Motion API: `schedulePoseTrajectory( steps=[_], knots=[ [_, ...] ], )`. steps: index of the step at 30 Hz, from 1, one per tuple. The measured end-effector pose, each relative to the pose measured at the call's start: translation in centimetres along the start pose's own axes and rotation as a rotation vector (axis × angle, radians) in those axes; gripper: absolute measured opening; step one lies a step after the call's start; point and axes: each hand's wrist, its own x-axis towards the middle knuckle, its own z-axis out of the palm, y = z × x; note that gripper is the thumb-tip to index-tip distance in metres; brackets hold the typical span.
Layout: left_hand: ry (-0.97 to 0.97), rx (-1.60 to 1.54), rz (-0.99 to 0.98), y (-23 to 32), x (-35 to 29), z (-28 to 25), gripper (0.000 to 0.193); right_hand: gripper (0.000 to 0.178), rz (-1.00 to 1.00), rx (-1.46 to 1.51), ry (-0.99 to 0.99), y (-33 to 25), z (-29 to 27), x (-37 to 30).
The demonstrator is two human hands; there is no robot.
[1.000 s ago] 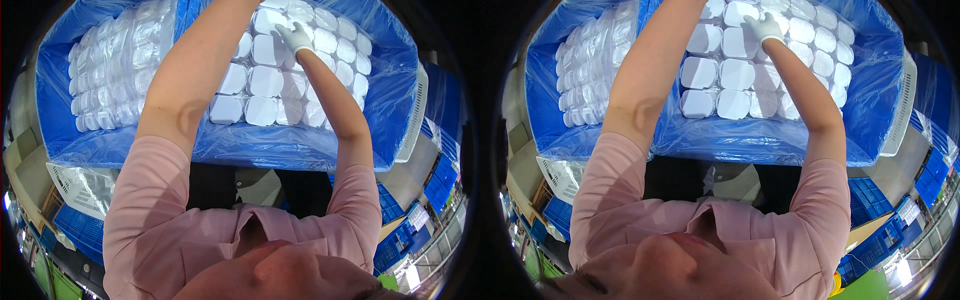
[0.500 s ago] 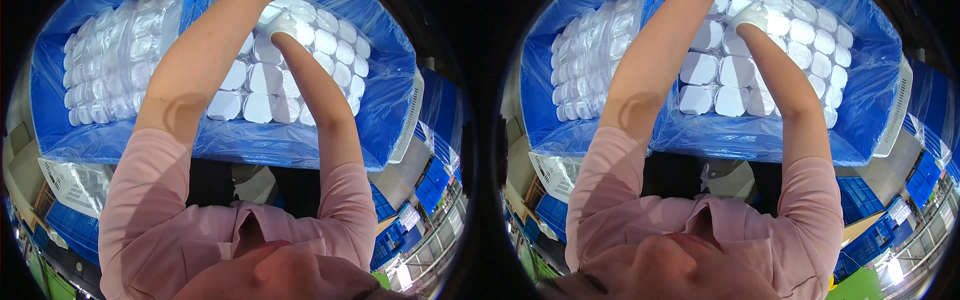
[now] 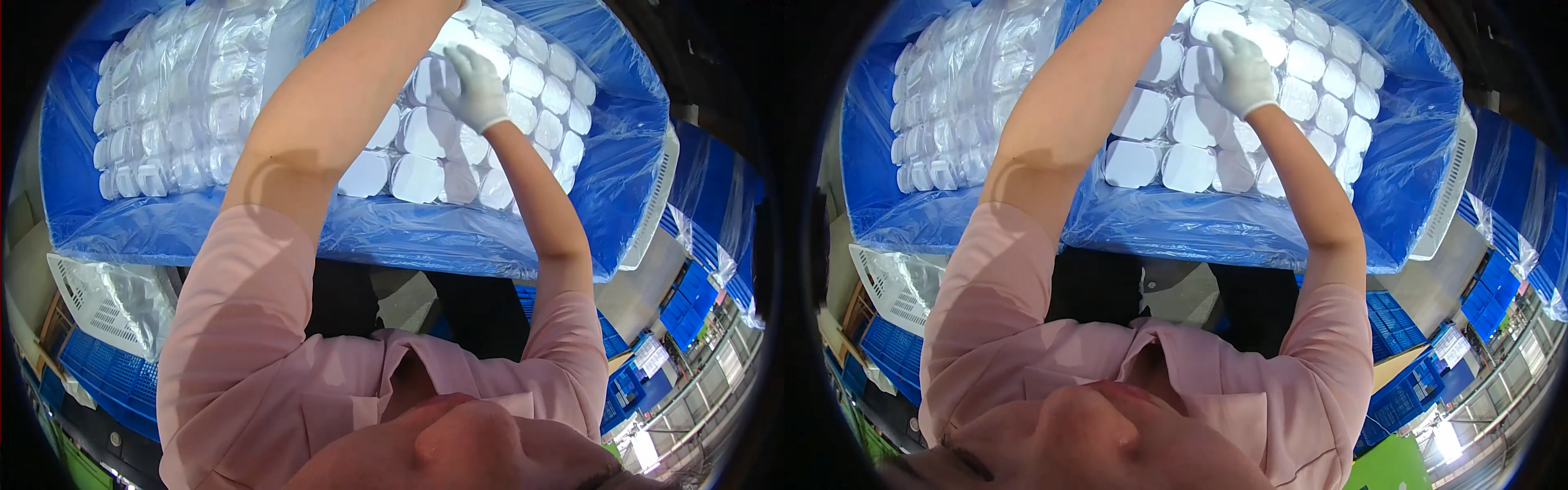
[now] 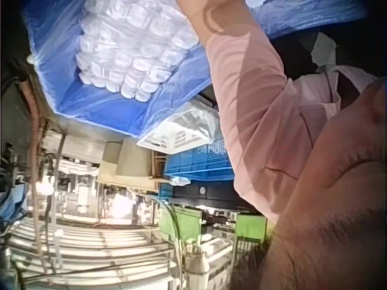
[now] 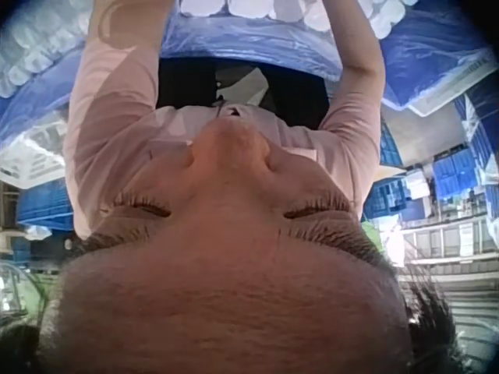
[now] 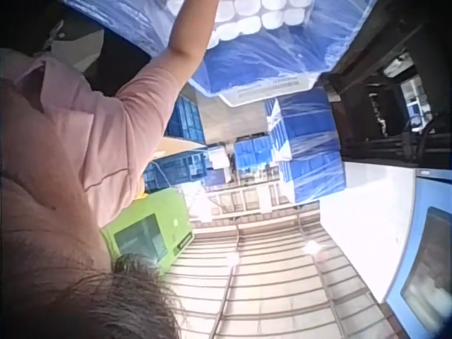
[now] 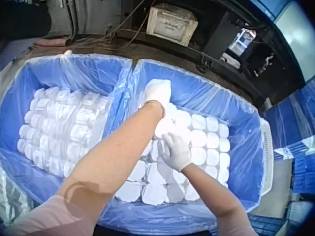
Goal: Manually assembling and inspecting plastic components at a workstation.
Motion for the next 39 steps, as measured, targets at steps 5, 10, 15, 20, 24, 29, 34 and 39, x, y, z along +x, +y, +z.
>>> schedulePoseTrajectory(
  steps=[5, 10, 15, 20, 24, 29, 34, 39],
  knots=[
    [-0.010, -0.002, 0.001, 0.1, -0.5, 0.9, 0.034, 0.075, -0.177, -0.204, -0.155, 1.1, -0.4, -2.2],
    [-0.031, 0.095, 0.094, -1.0, 0.5, 0.9, 0.033, 0.078, -0.084, -0.220, -0.213, 0.6, 0.1, -1.8],
    [-0.041, 0.222, 0.192, -1.8, 1.1, 0.8, 0.034, 0.078, -0.028, -0.233, -0.278, 0.3, 0.2, -1.5],
    [-0.051, 0.131, 0.161, -1.3, 0.7, 1.0, 0.034, 0.071, -0.013, -0.193, -0.160, 1.7, 1.5, -2.0],
    [-0.023, 0.091, 0.114, -0.9, 0.3, 0.8, 0.034, 0.066, -0.017, -0.078, -0.086, 2.0, 1.5, -2.5],
    [-0.025, 0.082, 0.074, -0.8, 0.4, 0.4, 0.034, 0.063, -0.030, -0.029, -0.038, 1.8, 1.3, -2.5],
    [-0.036, 0.049, 0.053, -0.6, 0.2, 0.8, 0.034, 0.061, -0.019, -0.031, -0.053, 1.8, 1.3, -2.6],
    [-0.066, -0.029, 0.026, -0.8, 0.2, 0.9, 0.033, 0.061, -0.003, -0.056, -0.084, 1.5, 1.0, -2.7]
  ],
)
